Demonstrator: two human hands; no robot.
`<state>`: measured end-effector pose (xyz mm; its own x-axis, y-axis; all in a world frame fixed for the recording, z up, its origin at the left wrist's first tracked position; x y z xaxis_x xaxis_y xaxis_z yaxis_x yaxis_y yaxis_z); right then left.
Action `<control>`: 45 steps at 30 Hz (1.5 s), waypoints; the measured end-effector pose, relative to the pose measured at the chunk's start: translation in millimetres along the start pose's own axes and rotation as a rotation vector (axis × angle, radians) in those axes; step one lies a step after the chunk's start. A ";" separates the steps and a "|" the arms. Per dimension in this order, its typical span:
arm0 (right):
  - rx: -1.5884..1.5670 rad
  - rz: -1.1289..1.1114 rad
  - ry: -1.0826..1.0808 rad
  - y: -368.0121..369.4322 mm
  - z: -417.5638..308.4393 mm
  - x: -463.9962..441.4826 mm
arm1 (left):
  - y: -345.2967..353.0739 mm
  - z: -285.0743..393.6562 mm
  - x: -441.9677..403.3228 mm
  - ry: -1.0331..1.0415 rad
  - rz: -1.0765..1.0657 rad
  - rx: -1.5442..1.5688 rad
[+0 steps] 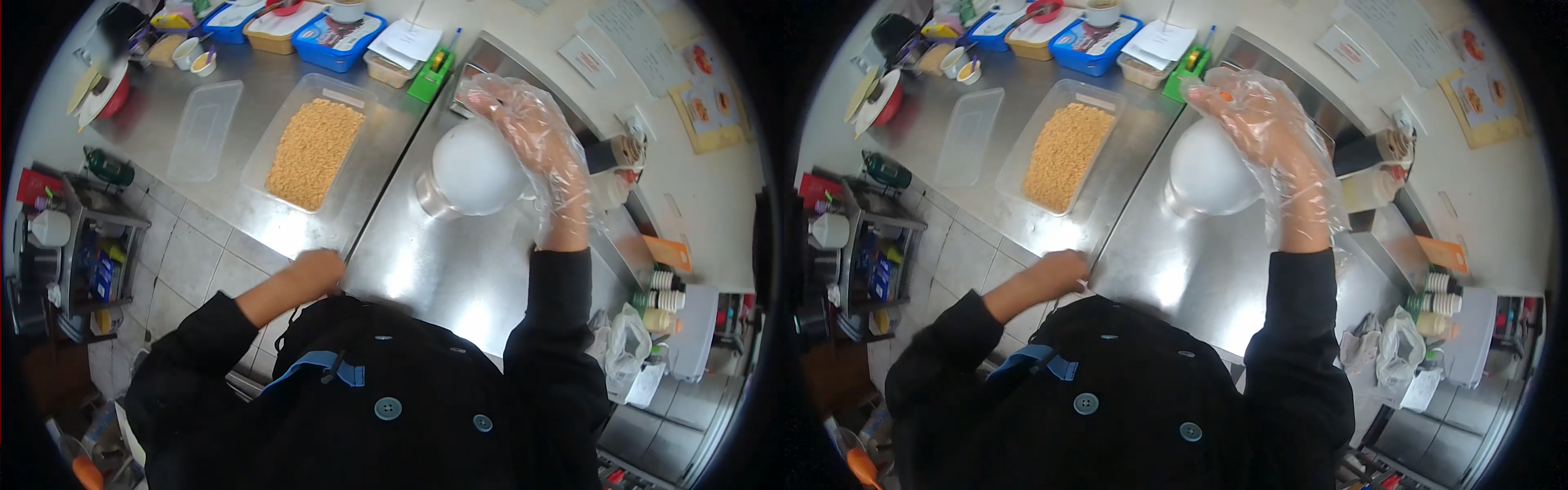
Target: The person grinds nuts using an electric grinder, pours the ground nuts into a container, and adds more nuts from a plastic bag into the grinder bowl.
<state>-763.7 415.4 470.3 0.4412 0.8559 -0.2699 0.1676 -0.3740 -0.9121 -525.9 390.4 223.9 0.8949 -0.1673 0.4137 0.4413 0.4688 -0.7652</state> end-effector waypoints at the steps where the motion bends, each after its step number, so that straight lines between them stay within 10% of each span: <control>1: -0.001 0.056 -0.017 -2.6 1.2 0.0 | -2.3 -29.2 16.9 -0.117 0.068 -0.012; 11: -0.128 -0.197 -0.035 10.0 -19.6 0.1 | 117.5 -300.9 228.1 -1.249 0.950 0.438; 13: -0.209 -0.192 -0.169 12.4 -12.8 0.2 | 90.5 -286.5 214.5 -0.728 1.604 0.344; 17: -0.245 -0.270 0.033 21.3 -18.0 -8.0 | 59.1 -281.4 149.2 -0.769 1.930 1.275; 18: -0.236 -0.288 0.019 23.0 -23.4 -7.4 | 64.7 -291.8 137.5 -0.885 2.072 1.034; 29: -0.158 0.137 0.328 -45.0 -33.6 -20.5 | 42.1 -263.8 143.9 -1.029 1.994 0.753; 35: -0.391 -0.294 0.254 39.3 -2.9 -31.4 | 38.6 -261.4 144.6 -1.014 1.978 0.793; 45: -0.377 -0.246 0.275 36.0 10.3 -34.8 | 44.4 -272.8 139.9 -1.023 1.910 0.760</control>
<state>-782.1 375.8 443.7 0.5554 0.8281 0.0755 0.5783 -0.3194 -0.7507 -363.2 151.2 113.3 -0.3160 0.9438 -0.0970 -0.8994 -0.3305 -0.2861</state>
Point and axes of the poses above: each hand's wrist, its own x-axis away from the middle knuckle, its own y-axis out of the palm, z = x × y, the point moved 9 cm from there along -x, towards the middle knuckle, and after that the axes turned 3 degrees about y, right-handed, at the moved point
